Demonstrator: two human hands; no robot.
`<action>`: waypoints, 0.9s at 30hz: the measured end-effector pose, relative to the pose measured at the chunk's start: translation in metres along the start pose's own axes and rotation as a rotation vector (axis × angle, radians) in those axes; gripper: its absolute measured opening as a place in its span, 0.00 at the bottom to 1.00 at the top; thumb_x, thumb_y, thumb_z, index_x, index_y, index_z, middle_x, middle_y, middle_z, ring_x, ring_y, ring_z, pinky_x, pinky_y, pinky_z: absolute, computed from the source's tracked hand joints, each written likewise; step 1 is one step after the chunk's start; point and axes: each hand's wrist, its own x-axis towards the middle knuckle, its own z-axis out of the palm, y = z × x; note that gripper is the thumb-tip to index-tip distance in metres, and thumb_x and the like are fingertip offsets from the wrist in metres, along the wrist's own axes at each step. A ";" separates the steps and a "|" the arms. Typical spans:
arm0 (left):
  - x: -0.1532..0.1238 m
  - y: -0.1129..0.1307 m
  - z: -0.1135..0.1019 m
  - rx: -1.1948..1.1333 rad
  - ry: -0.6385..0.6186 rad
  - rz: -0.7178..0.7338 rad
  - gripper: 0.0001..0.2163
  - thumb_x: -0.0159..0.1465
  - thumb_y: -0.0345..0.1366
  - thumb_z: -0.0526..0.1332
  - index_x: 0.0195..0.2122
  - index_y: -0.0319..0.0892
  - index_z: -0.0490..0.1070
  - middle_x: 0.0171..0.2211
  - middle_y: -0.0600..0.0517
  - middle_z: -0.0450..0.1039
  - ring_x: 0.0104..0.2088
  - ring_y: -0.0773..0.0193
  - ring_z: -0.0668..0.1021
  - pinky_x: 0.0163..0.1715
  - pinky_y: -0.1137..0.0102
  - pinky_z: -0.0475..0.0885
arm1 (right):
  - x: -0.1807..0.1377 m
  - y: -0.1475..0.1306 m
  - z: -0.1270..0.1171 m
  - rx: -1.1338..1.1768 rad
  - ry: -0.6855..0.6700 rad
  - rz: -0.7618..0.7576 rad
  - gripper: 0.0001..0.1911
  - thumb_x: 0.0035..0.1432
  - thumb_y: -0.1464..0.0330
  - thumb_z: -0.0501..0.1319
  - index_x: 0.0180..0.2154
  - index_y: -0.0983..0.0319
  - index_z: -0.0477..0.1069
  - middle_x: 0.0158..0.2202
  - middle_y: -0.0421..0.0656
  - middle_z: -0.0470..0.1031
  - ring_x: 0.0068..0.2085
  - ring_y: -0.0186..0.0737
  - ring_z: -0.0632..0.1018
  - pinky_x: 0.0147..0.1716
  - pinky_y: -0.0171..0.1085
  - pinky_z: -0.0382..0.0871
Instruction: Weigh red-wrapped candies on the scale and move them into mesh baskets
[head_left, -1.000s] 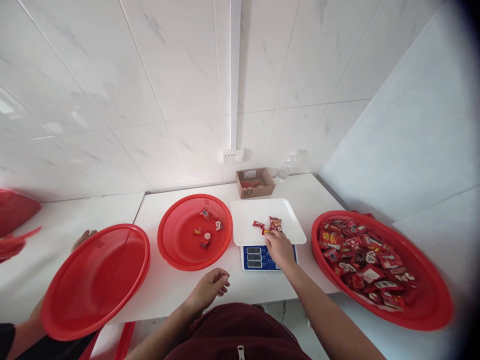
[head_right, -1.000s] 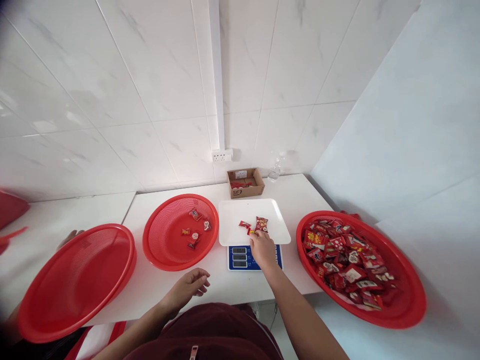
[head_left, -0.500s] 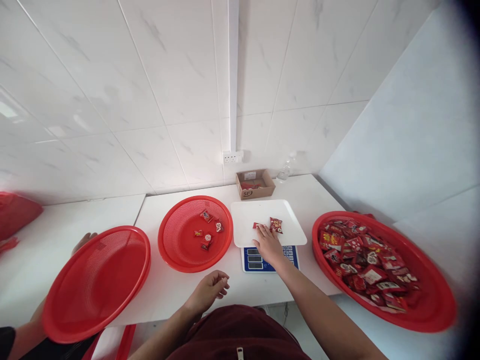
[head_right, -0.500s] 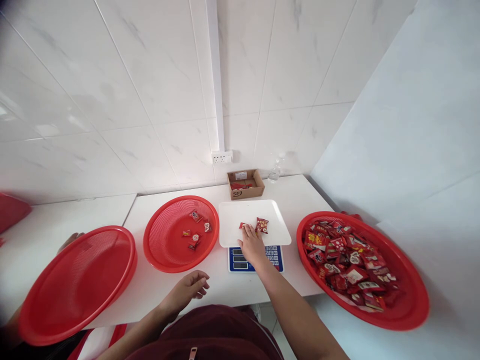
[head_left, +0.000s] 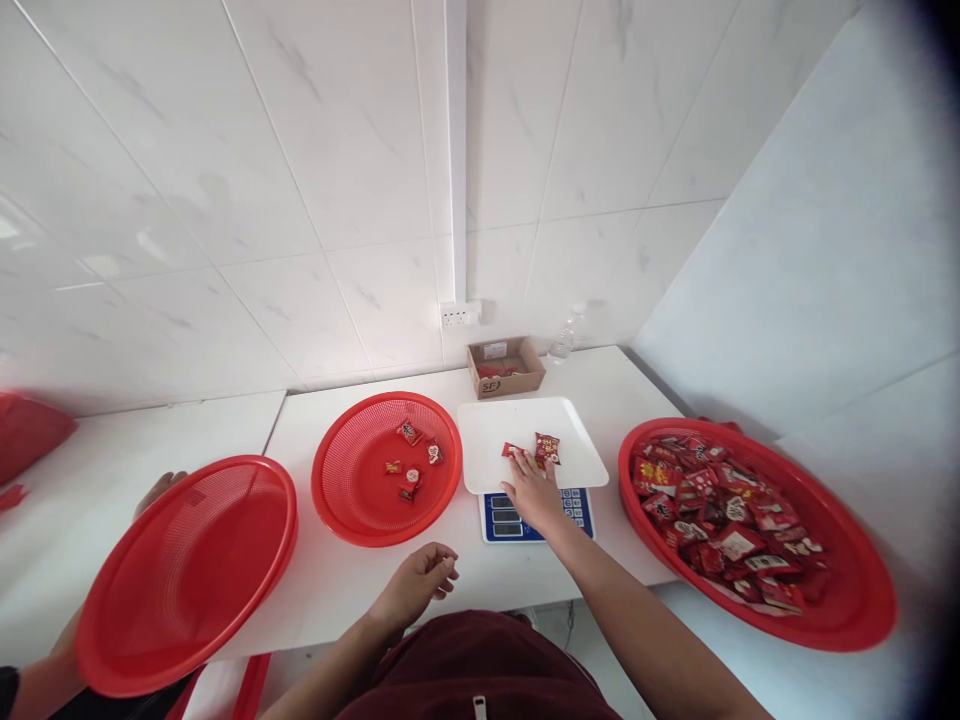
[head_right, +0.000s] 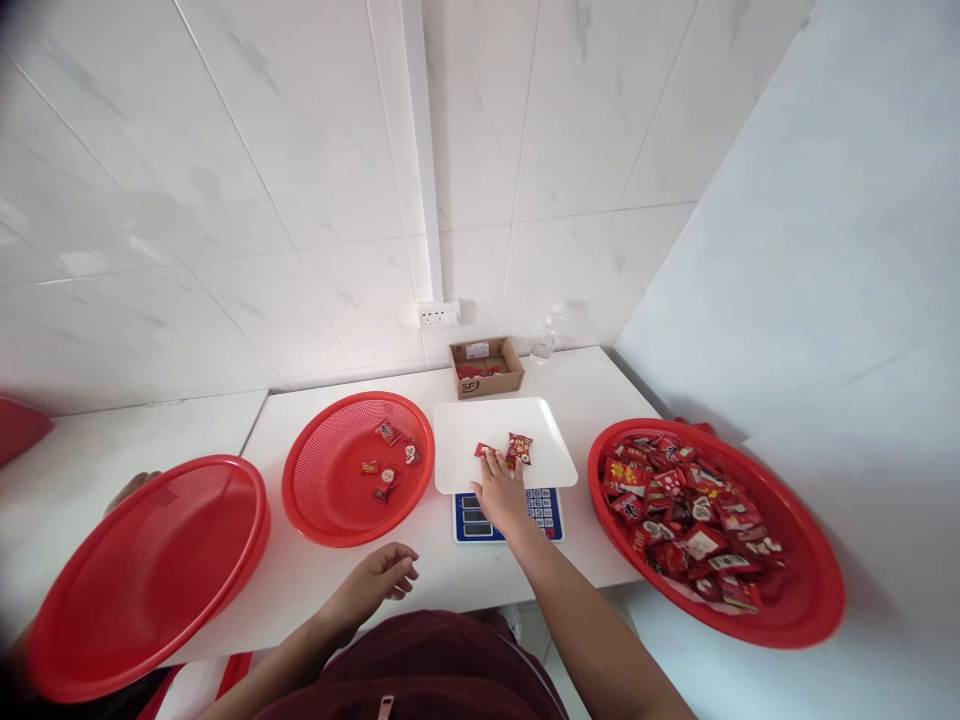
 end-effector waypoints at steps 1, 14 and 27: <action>0.000 0.000 0.000 0.002 -0.002 -0.003 0.22 0.52 0.54 0.62 0.37 0.40 0.68 0.32 0.52 0.70 0.31 0.66 0.73 0.33 0.68 0.66 | 0.000 0.001 -0.001 -0.005 0.000 0.011 0.28 0.63 0.63 0.47 0.62 0.65 0.55 0.66 0.52 0.52 0.66 0.50 0.52 0.62 0.59 0.33; 0.005 -0.001 0.003 0.034 -0.025 -0.003 0.23 0.52 0.55 0.61 0.38 0.40 0.68 0.32 0.51 0.70 0.32 0.65 0.73 0.33 0.69 0.66 | -0.002 0.027 -0.019 0.010 -0.004 0.271 0.30 0.64 0.59 0.43 0.64 0.63 0.49 0.68 0.51 0.43 0.67 0.52 0.45 0.60 0.60 0.43; 0.011 0.003 0.005 0.027 -0.019 -0.023 0.24 0.48 0.57 0.64 0.37 0.42 0.70 0.32 0.51 0.72 0.31 0.64 0.73 0.32 0.69 0.67 | -0.026 0.101 -0.020 0.177 0.335 0.300 0.25 0.61 0.62 0.48 0.59 0.62 0.60 0.61 0.53 0.61 0.62 0.51 0.60 0.58 0.52 0.56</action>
